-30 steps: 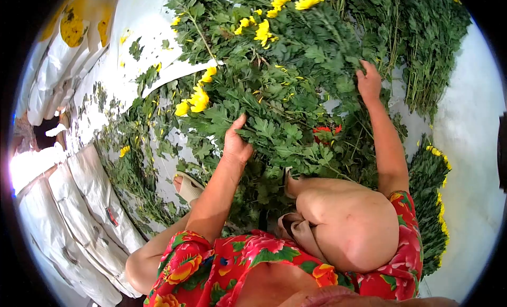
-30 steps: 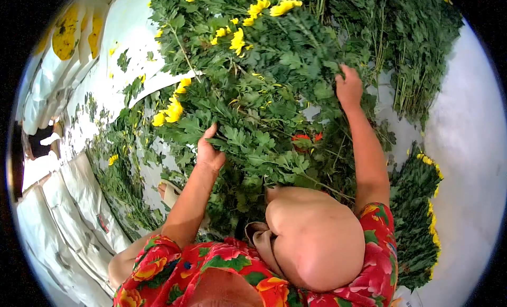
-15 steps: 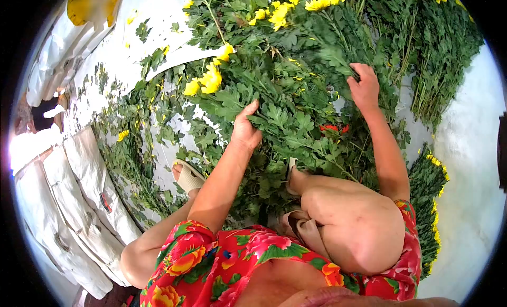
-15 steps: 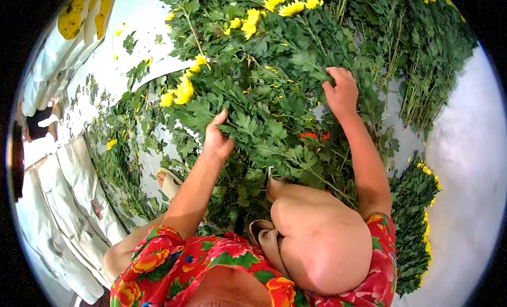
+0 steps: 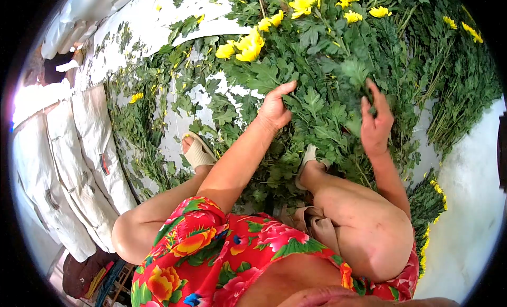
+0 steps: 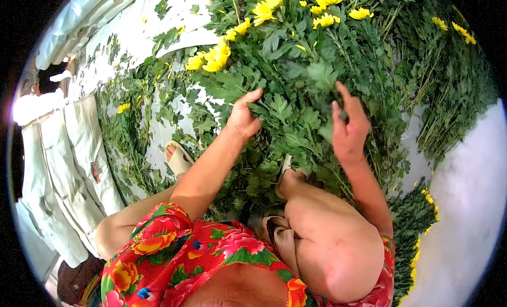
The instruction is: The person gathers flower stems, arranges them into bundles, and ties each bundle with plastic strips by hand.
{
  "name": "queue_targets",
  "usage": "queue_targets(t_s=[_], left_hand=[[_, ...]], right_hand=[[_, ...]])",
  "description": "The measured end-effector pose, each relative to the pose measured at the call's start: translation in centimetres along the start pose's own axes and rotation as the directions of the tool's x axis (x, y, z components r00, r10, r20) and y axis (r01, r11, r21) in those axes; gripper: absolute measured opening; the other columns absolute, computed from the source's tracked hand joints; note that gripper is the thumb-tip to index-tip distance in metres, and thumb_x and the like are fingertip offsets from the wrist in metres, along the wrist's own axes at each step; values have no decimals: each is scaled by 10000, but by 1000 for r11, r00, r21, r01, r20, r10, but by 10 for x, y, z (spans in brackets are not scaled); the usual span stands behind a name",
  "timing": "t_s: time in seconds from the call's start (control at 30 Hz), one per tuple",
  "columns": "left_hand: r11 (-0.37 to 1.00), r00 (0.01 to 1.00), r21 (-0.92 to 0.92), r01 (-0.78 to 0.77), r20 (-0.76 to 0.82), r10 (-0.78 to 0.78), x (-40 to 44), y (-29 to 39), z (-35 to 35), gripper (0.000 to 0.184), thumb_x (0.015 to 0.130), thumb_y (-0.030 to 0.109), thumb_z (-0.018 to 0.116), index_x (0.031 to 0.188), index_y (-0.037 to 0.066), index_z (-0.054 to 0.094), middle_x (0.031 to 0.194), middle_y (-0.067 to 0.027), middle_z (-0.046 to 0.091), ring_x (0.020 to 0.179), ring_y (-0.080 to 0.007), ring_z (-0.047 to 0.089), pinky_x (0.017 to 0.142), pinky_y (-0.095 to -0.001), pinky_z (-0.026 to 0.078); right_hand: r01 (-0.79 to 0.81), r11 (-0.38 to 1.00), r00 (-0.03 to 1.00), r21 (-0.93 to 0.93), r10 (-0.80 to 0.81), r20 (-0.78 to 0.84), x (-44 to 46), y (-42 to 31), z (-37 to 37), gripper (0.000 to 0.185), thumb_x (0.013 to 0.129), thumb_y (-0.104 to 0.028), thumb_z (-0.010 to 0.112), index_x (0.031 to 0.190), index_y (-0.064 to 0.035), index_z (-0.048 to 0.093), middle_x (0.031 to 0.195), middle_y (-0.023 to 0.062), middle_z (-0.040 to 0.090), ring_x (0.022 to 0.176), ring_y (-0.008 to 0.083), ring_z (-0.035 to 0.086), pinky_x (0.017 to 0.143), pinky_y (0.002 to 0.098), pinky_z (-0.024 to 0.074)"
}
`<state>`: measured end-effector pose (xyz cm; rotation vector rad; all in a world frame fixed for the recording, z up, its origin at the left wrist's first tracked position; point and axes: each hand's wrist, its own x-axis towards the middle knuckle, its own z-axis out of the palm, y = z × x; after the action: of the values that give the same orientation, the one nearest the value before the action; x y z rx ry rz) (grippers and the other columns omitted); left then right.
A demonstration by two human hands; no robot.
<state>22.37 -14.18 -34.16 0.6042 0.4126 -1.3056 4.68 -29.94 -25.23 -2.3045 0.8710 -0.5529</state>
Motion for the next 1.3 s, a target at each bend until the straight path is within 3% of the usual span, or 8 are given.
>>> queue_targets(t_s=[0.47, 0.67, 0.73, 0.8, 0.87, 1.0, 1.13, 1.3], left_hand=[[999, 998, 25, 29, 52, -31, -20, -7, 0, 400, 859, 222, 713, 1180, -2, 626, 1152, -134, 680, 1052, -280, 652, 949, -429, 522], [988, 943, 145, 51, -333, 0, -8, -6, 12, 383, 889, 217, 656, 1200, 1, 600, 1153, -148, 668, 1027, -290, 647, 949, -437, 508], [988, 938, 150, 41, -346, 13, -9, -1, 11, 379, 884, 239, 665, 1190, 22, 609, 1151, -134, 671, 1028, -289, 645, 966, -446, 495], [987, 933, 157, 29, -358, 29, -8, 6, 9, 375, 878, 261, 675, 1179, 43, 618, 1149, -120, 674, 1028, -288, 642, 983, -456, 482], [988, 941, 146, 43, -340, 9, -6, 7, 0, 385, 871, 261, 682, 1188, 51, 620, 1158, -124, 673, 1045, -294, 636, 1001, -469, 469], [984, 923, 157, 80, -385, -14, -1, 3, -3, 405, 857, 274, 694, 1186, 47, 624, 1162, -119, 675, 1053, -300, 638, 1002, -465, 470], [989, 944, 127, 75, -329, -29, 1, 0, -12, 405, 857, 274, 691, 1180, 39, 623, 1142, -121, 683, 1036, -299, 643, 991, -455, 480], [992, 940, 102, 76, -338, -37, 3, -2, -18, 360, 873, 252, 671, 1157, 35, 631, 1124, -135, 691, 1009, -307, 653, 976, -455, 488]], right_hand=[[11, 976, 903, 219, -104, 417, -39, -13, 32, 569, 826, 42, 624, 1366, -127, 566, 851, 122, 525, 680, 308, 551, 612, 366, 478], [-6, 986, 764, 167, -103, 637, -23, -2, 29, 551, 841, -99, 662, 1379, -134, 548, 926, 152, 593, 752, 356, 605, 679, 404, 511], [53, 932, 739, 358, -278, 614, 1, 29, 25, 603, 830, -143, 701, 1396, -94, 502, 1036, 145, 629, 812, 316, 632, 749, 394, 526], [-211, 968, 913, 137, 145, 381, 25, 54, 19, 564, 817, -158, 737, 1334, -44, 541, 1174, 158, 636, 925, 287, 645, 824, 375, 532], [-67, 852, 997, -520, 45, -55, 43, 91, 15, 483, 818, -163, 753, 1261, -32, 613, 1250, 184, 621, 1045, 318, 636, 880, 388, 520], [-32, 771, 978, -636, 157, 140, 45, 160, 5, 407, 852, -160, 730, 1233, -45, 644, 1266, 186, 618, 1121, 341, 610, 910, 405, 512], [-178, 963, 968, -200, 134, -214, 48, 181, -23, 406, 886, -150, 692, 1254, 1, 612, 1259, 202, 615, 1141, 362, 601, 953, 426, 488], [-60, 828, 968, -557, -87, -235, 72, 153, -40, 401, 894, -175, 675, 1238, 16, 598, 1182, 217, 640, 1052, 327, 635, 888, 393, 519]])
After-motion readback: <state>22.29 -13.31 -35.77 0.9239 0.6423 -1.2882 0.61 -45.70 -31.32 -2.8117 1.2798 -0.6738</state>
